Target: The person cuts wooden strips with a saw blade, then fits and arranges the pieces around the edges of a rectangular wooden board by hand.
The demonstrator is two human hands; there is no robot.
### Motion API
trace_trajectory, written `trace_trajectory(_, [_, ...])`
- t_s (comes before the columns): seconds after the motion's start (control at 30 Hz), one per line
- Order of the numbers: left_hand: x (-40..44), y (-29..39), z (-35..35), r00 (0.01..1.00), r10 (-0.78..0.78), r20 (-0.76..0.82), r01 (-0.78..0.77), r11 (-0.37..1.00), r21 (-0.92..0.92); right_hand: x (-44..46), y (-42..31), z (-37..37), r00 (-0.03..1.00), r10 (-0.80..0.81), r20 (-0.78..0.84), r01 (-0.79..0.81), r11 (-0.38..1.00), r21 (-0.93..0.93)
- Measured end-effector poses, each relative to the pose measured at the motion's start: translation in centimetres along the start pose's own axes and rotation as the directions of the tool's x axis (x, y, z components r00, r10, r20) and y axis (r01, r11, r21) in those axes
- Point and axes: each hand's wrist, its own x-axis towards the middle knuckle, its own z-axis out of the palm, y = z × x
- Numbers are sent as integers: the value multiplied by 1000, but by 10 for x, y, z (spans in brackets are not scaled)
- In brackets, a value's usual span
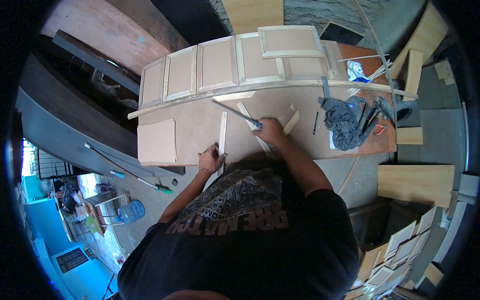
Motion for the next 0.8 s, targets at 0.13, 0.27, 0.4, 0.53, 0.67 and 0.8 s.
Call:
trace_trajectory(0.13, [-1,-1,1,1000,7,-13,-7,1000,-10,1,2,1,1000,-15,-4,15,1000,-6])
trace_trajectory(0.27, [0,-2,2,1000,6,-13,-5,1000,4,0,1,-1,1000,-23,-4,23,1000,-2])
trace_trajectory(0.4, [0,-1,0,1000,1,-2,-1,1000,15,0,2,0,999,-33,-12,33,999,-8])
trace_trajectory(0.53, [0,-1,0,1000,9,-2,-9,1000,21,0,2,1,1000,-18,-12,18,1000,-2])
trace_trajectory(0.67, [0,0,0,1000,8,1,-8,1000,23,0,1,-1,999,-33,-12,33,999,-16])
trace_trajectory(0.8, [0,0,-1,1000,-3,19,2,1000,27,0,0,-1,1000,-6,-4,6,1000,12])
